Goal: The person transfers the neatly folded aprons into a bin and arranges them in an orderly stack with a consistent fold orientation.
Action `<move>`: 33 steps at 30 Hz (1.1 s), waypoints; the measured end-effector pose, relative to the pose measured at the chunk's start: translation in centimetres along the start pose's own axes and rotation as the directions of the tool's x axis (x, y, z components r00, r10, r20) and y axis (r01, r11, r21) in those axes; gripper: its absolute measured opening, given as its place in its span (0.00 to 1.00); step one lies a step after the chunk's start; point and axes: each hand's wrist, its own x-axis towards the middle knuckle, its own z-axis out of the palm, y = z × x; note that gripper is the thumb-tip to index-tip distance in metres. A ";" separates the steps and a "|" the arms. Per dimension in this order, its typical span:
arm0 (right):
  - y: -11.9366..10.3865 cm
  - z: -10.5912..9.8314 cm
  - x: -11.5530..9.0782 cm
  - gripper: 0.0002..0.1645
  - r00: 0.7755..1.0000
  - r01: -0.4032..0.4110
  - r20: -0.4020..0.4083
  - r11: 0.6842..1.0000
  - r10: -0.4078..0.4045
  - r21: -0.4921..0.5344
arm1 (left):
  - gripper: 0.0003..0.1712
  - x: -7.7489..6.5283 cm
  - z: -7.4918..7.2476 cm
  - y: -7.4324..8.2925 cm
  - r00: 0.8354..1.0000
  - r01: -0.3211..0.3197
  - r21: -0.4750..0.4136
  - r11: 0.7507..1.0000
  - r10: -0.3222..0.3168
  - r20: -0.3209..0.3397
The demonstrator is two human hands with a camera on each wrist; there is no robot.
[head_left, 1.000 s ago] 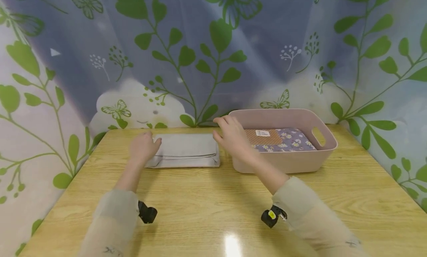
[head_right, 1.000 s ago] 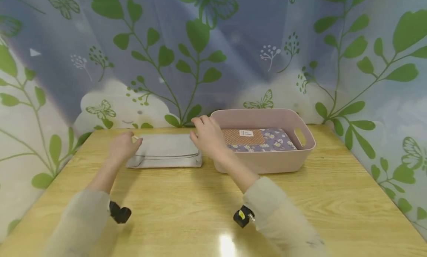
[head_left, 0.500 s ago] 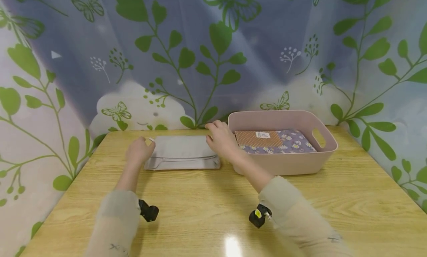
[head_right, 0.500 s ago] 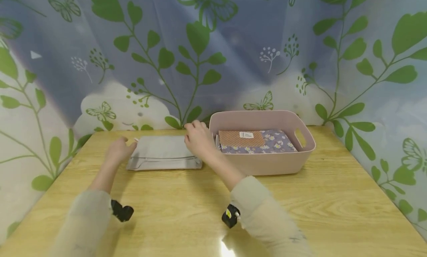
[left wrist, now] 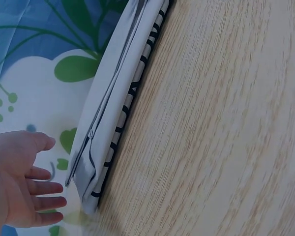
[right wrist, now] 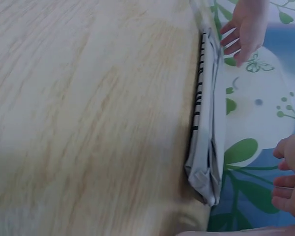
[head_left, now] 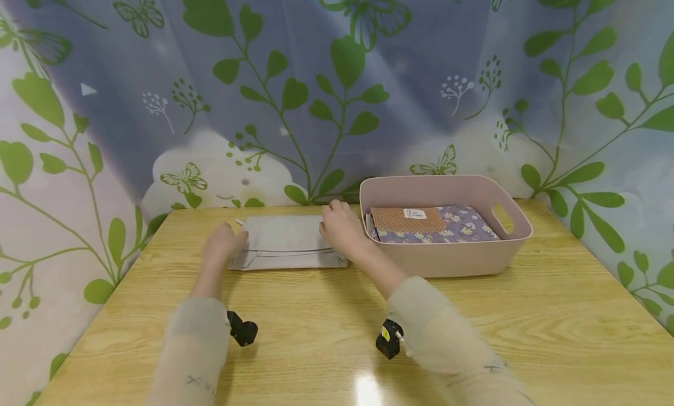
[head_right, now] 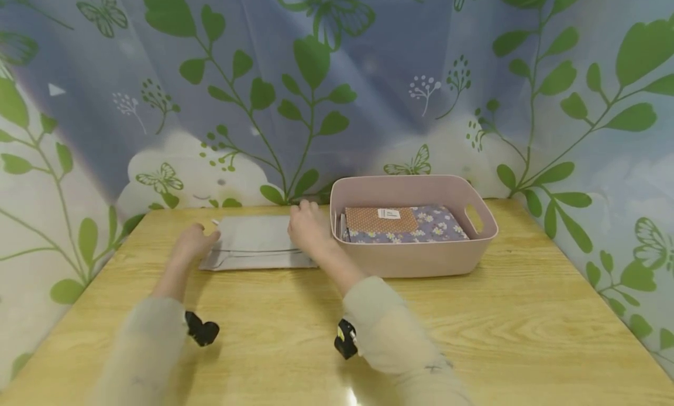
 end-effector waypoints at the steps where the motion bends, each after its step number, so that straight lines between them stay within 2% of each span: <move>1: 0.0 0.2 0.1 0.16 1.000 -0.011 0.014 1.000 0.011 -0.011 | 0.37 0.1 0.1 -0.1 1.000 0.001 -0.004 1.000 -0.001 0.001; 4: 0.0 1.0 0.3 0.16 0.997 -0.057 0.046 0.998 0.058 -0.034 | 0.35 0.4 0.3 -0.2 0.999 0.003 -0.008 1.000 -0.003 -0.032; 8: 0.2 2.1 0.5 0.13 0.994 -0.102 0.042 0.993 0.104 -0.067 | 0.33 0.7 0.6 -0.2 0.997 0.015 -0.011 1.000 -0.016 -0.072; 14: 0.3 3.4 0.4 0.11 0.987 -0.145 0.065 0.988 0.149 -0.059 | 0.33 1.0 1.3 -0.5 0.999 0.047 -0.033 0.998 -0.047 0.005; 21: 0.5 4.2 0.3 0.09 0.965 -0.233 0.121 0.972 0.231 0.001 | 0.34 1.4 1.6 -0.6 0.999 0.043 -0.083 0.996 -0.042 0.015; 25: 1.8 6.8 1.1 0.07 0.959 -0.250 0.138 0.968 0.248 -0.006 | 0.34 1.4 1.6 -0.6 0.999 0.038 -0.127 0.991 -0.034 0.030; 26: 2.6 8.6 1.5 0.08 0.972 -0.217 0.089 0.976 0.219 -0.025 | 0.35 1.4 1.6 -0.6 0.999 0.043 -0.144 0.989 -0.038 0.037; 29: 3.4 10.0 1.9 0.07 0.971 -0.216 0.097 0.976 0.218 -0.023 | 0.35 1.4 1.5 -0.5 0.997 0.058 -0.176 0.983 -0.049 0.056; 32: 3.1 9.1 1.6 0.06 0.964 -0.243 0.117 0.970 0.239 0.023 | 0.36 1.4 1.5 -0.3 0.995 0.077 -0.197 0.977 -0.063 0.072; 33: 2.3 7.5 1.2 0.05 0.946 -0.289 0.172 0.956 0.276 0.050 | 0.36 1.4 1.4 -0.3 0.995 0.080 -0.203 0.976 -0.066 0.076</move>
